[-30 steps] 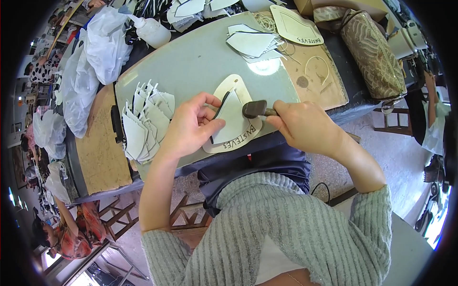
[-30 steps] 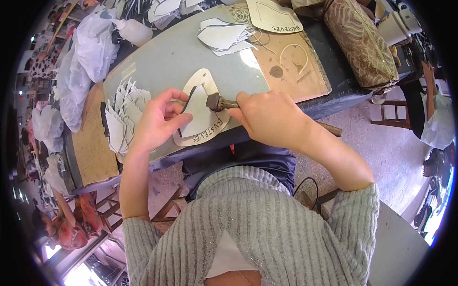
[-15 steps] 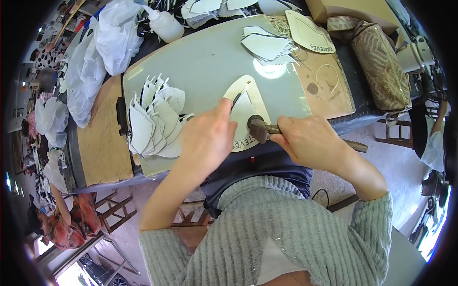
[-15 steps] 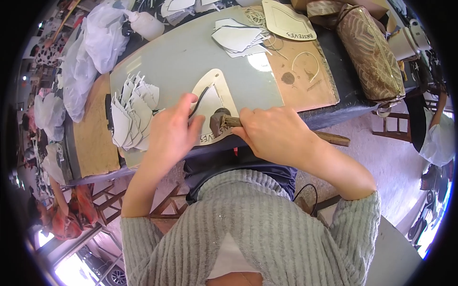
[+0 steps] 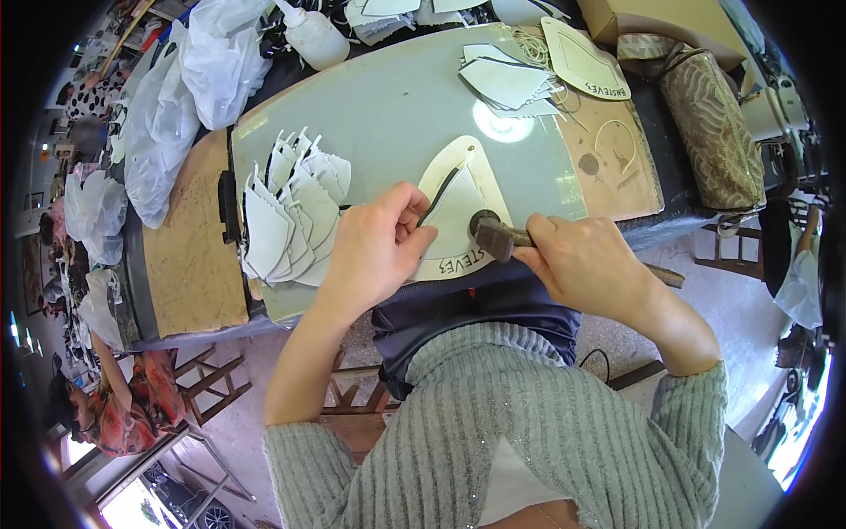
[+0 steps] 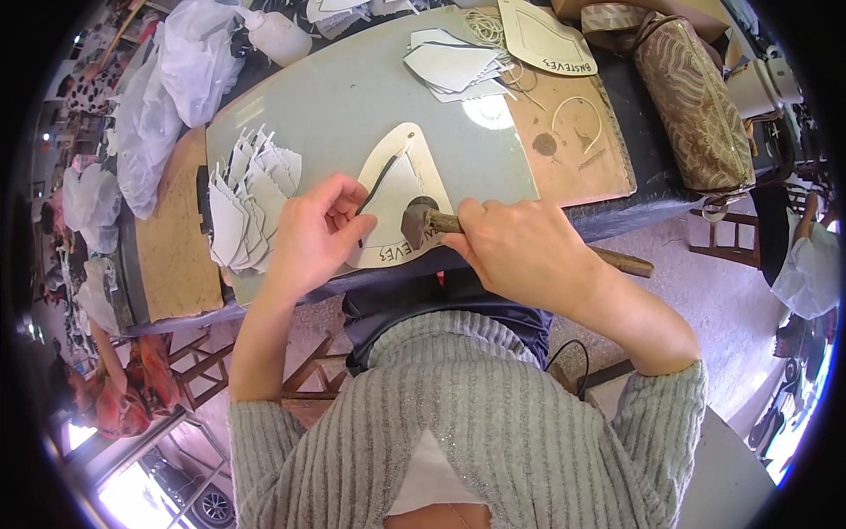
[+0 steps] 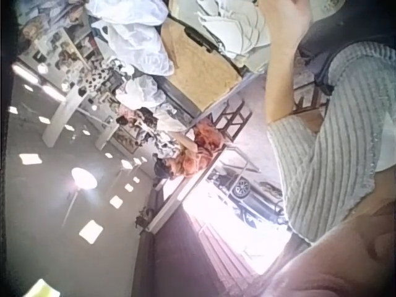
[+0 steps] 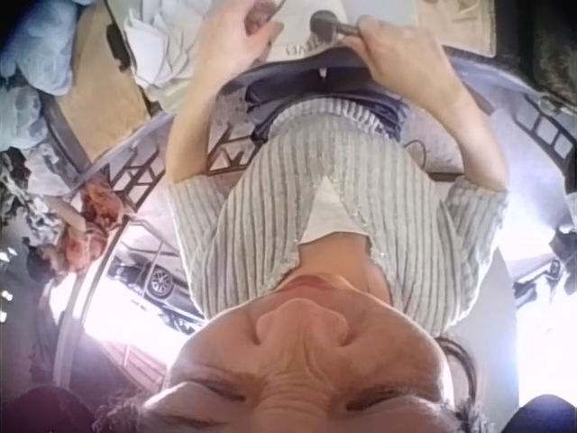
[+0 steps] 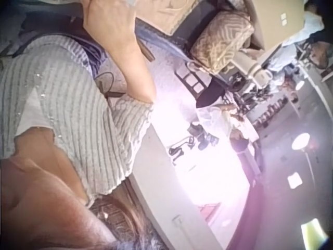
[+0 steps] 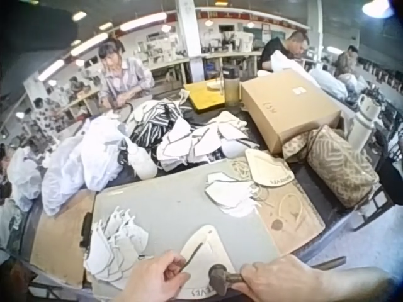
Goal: Hammering shoe upper components onto a template at a workbench.
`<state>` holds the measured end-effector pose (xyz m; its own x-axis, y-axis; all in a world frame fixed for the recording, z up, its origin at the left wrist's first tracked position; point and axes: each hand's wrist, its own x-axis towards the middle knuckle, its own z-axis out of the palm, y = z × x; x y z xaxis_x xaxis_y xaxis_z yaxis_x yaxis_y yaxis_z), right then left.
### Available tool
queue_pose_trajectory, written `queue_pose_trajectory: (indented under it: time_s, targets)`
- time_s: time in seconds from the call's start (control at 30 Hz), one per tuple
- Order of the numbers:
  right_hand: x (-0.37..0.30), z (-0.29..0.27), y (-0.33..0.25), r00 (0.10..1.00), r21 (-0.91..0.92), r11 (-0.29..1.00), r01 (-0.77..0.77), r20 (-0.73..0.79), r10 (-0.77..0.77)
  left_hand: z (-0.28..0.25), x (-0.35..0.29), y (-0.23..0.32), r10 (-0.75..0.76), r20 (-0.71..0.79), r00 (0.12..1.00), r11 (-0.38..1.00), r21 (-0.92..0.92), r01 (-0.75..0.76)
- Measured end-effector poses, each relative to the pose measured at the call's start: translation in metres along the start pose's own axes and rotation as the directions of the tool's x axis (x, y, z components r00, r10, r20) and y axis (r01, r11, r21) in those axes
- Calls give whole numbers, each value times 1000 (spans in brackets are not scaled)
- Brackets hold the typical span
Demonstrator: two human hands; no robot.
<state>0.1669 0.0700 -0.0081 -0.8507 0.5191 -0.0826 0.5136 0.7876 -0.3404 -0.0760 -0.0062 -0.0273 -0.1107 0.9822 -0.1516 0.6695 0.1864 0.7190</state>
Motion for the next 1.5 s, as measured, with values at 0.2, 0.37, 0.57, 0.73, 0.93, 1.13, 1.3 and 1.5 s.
queue_pose_trajectory:
  time_s: [0.2, 0.37, 0.57, 0.73, 0.93, 1.13, 1.3, 1.5]
  targets:
    - [2, -4, -3, 995, 39, 997, -67, 82, 64, -3, -2, 11, 38, 53, 998, 991, 126, -45]
    - [10, -21, 6, 993, 39, 999, -30, 113, 25, 15, -11, 6, 305, -121, 945, 916, 310, -256]
    - [41, -37, 12, 999, -10, 1000, 17, 50, -17, 43, -36, -11, 567, -269, 779, 802, 398, -446]
    - [56, -41, 20, 999, 22, 999, 27, 40, -27, 30, -14, -15, 408, -337, 848, 913, 132, -387]
    - [76, -47, 19, 957, -94, 995, 31, 290, -3, 39, 10, 6, 262, -434, 862, 942, 309, -131]
    - [81, -48, 27, 948, -89, 992, 86, 314, -54, 61, 10, 7, 215, -551, 807, 965, 247, -89]
    - [75, -53, 39, 953, -48, 992, 118, 286, -99, 50, 15, 15, 58, -500, 864, 998, 49, -38]
    - [73, -54, 44, 954, -20, 994, 104, 286, -94, 51, 18, 19, 69, -486, 871, 996, 88, -30]
